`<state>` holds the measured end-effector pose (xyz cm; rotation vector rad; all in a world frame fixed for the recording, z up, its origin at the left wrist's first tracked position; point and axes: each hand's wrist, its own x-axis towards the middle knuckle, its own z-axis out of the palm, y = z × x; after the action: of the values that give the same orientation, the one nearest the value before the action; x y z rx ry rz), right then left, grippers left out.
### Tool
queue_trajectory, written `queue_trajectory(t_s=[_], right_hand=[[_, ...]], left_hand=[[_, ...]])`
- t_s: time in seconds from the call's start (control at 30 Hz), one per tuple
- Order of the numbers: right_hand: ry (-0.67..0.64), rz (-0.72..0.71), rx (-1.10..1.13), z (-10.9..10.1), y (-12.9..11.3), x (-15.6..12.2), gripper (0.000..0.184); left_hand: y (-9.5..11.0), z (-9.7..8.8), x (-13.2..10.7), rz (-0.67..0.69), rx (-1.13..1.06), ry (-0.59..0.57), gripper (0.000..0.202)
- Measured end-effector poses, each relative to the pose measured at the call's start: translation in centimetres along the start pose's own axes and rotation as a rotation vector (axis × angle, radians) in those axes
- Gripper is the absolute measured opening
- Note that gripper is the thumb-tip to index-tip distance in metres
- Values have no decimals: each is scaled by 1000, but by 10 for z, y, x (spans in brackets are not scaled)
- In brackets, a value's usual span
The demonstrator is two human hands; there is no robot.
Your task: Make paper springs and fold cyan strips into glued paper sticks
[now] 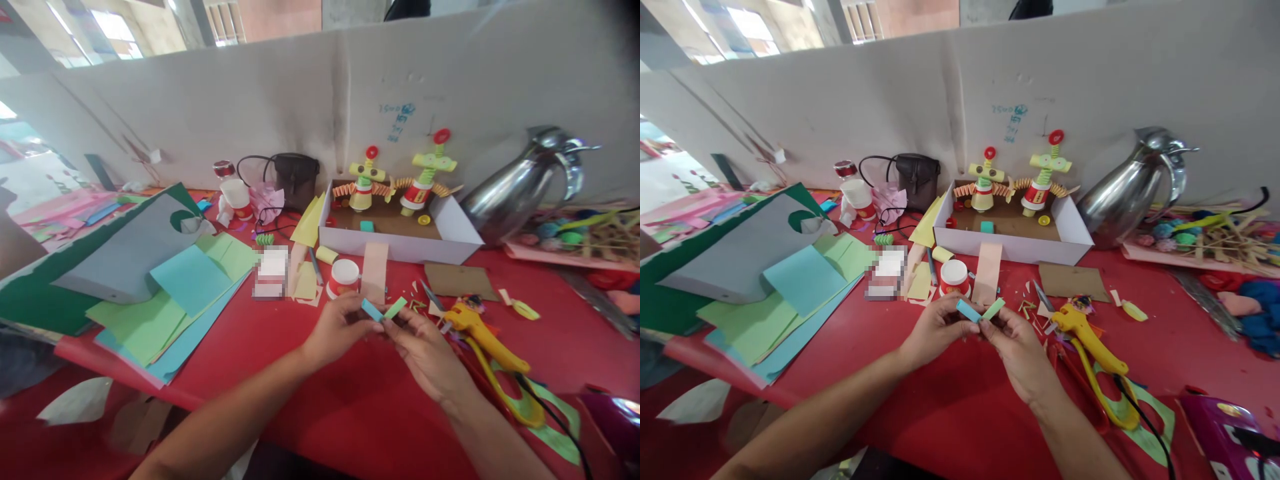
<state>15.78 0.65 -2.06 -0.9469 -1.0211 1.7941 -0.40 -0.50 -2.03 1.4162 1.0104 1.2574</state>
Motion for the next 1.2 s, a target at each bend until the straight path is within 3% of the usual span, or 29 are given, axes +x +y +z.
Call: queue_trajectory(t_s=[0.13,0.3,0.5,0.73,1.0,1.07,1.13,1.2], right_hand=[[20,56,82,4,-3,-2,37],[3,16,78,4,-1,-1,34],[11,33,91,1,5,-1,32],[-104,164,303,6,7,0,20],[-17,120,233,5,13,1,28],[6,116,212,5,14,1,31],[36,111,201,5,14,2,30],[52,98,198,5,13,1,27]], left_hand=[[-2,-2,-3,24,15,20,20],[-3,-5,-5,71,74,-51,20],[-7,-4,-7,258,230,-16,3],[-5,-4,-12,450,389,88,16],[-10,3,-14,449,464,73,24],[-5,-11,-8,437,514,48,26],[2,-41,3,386,619,58,29],[7,-83,15,235,816,199,27]])
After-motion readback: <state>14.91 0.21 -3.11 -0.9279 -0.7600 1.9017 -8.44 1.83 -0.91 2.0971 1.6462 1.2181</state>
